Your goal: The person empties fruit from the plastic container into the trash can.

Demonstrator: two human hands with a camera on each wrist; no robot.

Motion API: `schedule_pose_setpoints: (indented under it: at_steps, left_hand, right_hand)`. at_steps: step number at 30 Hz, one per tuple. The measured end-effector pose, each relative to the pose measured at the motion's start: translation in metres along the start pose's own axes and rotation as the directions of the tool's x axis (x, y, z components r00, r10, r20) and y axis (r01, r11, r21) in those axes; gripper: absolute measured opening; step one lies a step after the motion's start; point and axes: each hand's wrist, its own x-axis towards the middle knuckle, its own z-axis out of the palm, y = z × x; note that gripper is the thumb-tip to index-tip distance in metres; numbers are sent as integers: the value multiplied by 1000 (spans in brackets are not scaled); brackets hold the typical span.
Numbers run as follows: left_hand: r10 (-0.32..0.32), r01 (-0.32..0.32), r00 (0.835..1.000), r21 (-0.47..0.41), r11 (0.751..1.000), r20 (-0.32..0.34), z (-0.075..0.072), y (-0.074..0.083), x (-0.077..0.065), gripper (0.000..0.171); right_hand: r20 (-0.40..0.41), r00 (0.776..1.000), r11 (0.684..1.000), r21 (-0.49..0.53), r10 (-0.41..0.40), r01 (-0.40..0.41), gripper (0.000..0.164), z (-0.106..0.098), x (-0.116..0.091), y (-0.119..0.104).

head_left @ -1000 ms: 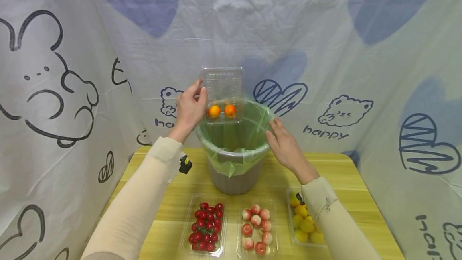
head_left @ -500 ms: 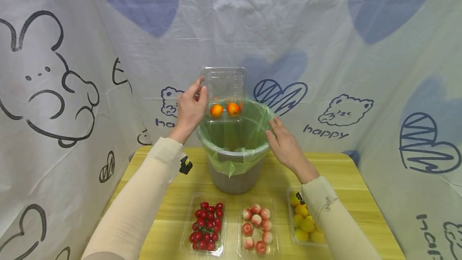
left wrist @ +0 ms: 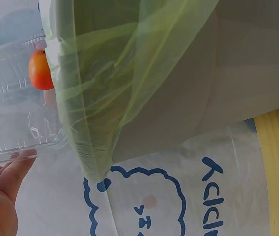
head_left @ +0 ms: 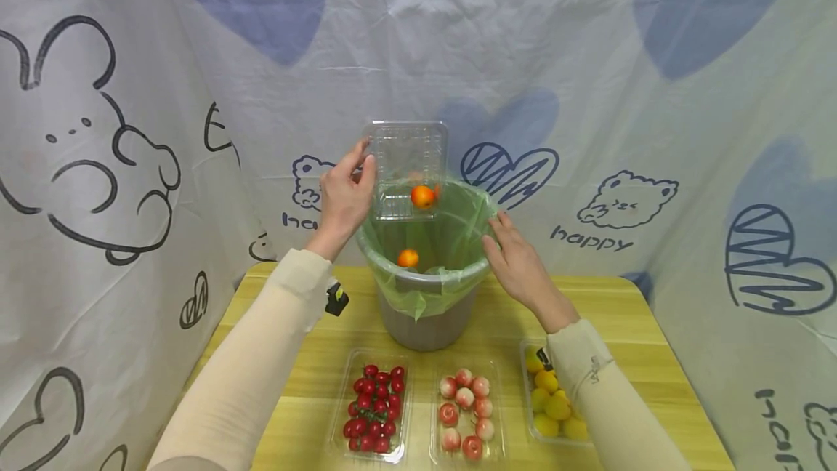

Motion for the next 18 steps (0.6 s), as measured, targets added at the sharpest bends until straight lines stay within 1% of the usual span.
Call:
schedule_pose_setpoints:
  at_steps: [8,18]
  left_hand:
    - [-4,4,1000,-5,1000,4,0,-1,-1,42]
    - [48,-50,998,-36,998,-50,-2,-6,-2,40]
  right_hand:
    - [4,1000,1000,8,8,-8,67,0,-1,0]
    - [3,1000,1000,-1,8,-8,67,1,0,0]
